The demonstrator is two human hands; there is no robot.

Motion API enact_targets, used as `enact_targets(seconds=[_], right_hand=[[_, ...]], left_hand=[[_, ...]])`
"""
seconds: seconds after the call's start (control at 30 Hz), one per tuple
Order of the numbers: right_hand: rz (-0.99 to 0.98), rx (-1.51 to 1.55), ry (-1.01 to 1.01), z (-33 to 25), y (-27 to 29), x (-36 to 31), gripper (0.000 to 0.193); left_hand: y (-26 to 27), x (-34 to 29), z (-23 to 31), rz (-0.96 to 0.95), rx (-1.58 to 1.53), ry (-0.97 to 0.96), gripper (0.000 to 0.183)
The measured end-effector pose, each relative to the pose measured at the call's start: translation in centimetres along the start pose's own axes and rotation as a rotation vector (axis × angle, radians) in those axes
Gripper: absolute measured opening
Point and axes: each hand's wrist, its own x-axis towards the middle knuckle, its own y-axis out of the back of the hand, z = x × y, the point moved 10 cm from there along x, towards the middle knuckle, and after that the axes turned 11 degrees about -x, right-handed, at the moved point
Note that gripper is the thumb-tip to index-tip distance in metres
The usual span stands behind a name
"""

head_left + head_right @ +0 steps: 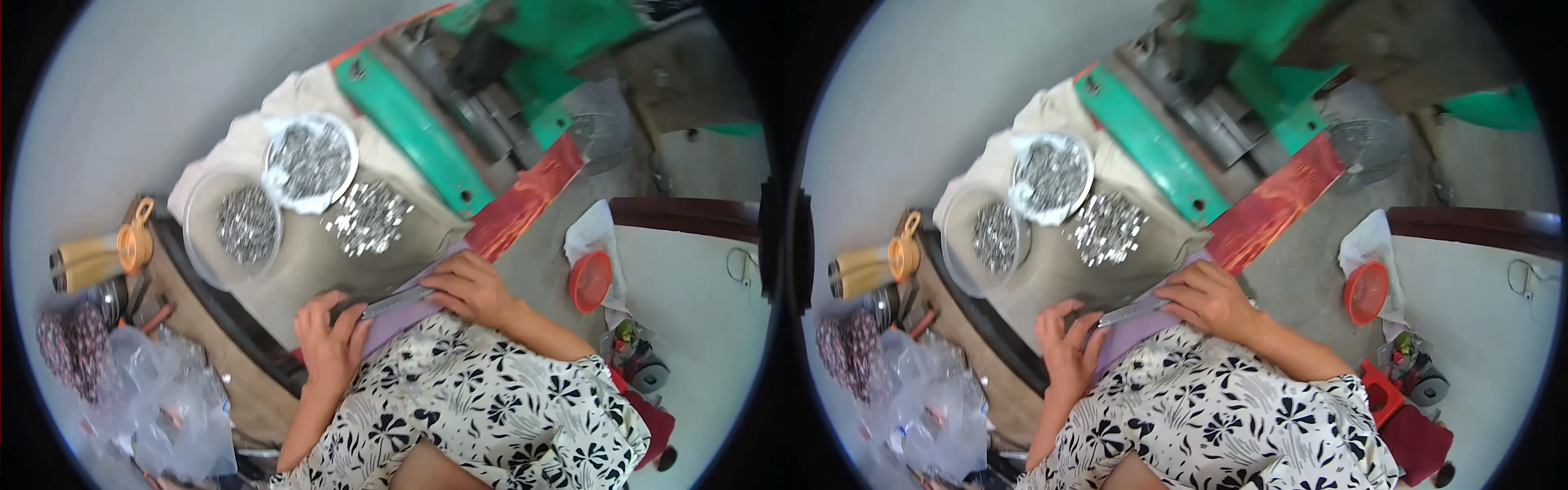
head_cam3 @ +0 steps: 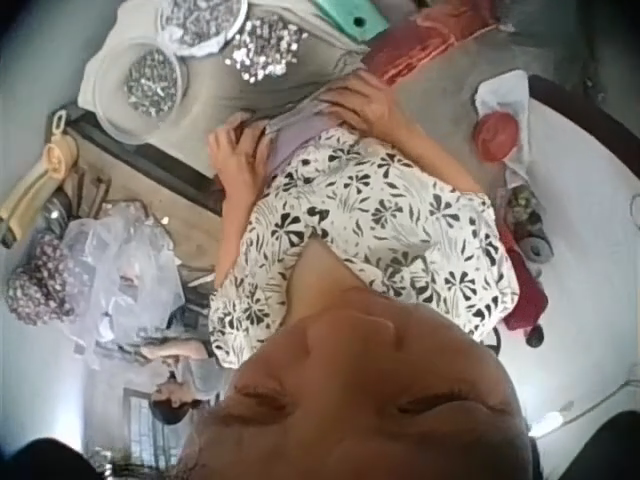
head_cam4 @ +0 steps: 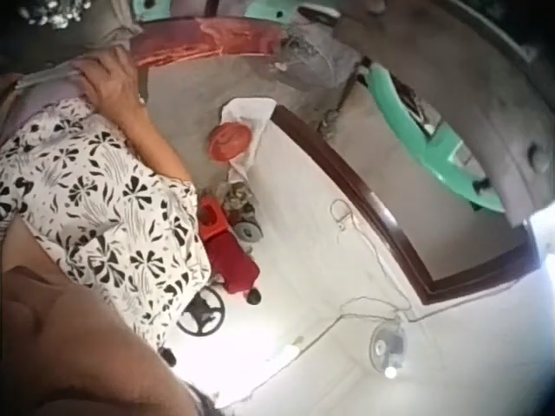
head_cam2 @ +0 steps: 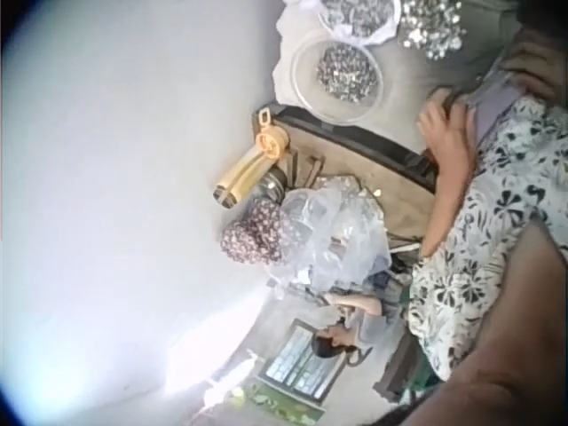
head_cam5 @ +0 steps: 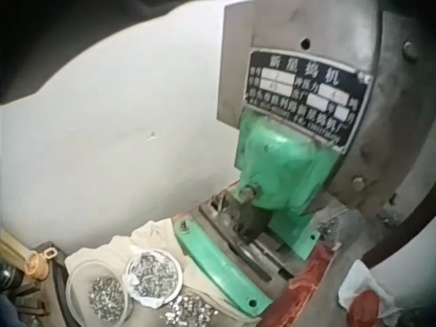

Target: Assembling small metal components onto a zipper-strip at a workstation.

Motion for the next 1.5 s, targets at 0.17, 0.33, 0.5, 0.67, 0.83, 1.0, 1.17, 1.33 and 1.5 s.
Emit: enact_targets(seconds=[0.17, 0.33, 0.5, 0.67, 0.83, 1.0, 1.17, 1.33, 1.5], right_hand=[[0.37, -0.274, -0.137, 2.5, 11.1, 0.2, 0.028], [0.577, -0.275, -0.276, 6.7, 15.9, 0.5, 0.024], [0.559, -0.241, -0.366, 7.7, 15.6, -0.1, 0.022], [0.511, -0.251, -0.404, 7.0, 15.0, -2.2, 0.023], [0.559, -0.326, -0.428, 6.9, 15.3, -2.1, 0.02], [0.511, -0.231, -0.423, 8.0, 13.7, 1.1, 0.022], [0.504, -0.151, -0.391, 8.8, 12.7, 3.7, 0.028], [0.483, 0.298, -0.501, 14.4, 12.5, 1.7, 0.03], [0.406, -0.075, -0.395, 14.3, 12.8, 5.6, 0.027]], left_hand=[[0.9, 10.9, 9.9, 0.02, -0.062, -0.518, 0.028], [-2.9, 20.6, 15.1, -0.127, -0.128, -0.787, 0.021], [-4.5, 22.5, 16.1, -0.211, -0.084, -0.788, 0.02], [-6.2, 21.2, 17.7, -0.311, -0.003, -0.895, 0.015], [-7.3, 22.0, 18.1, -0.332, 0.079, -0.987, 0.01], [-6.7, 20.5, 17.8, -0.213, 0.316, -1.011, 0.012], [-6.8, 18.4, 15.7, -0.203, 0.266, -0.92, 0.037], [-7.1, 17.6, 14.5, -0.134, 0.226, -0.839, 0.045], [-7.5, 17.4, 14.1, -0.107, 0.192, -0.799, 0.046]])
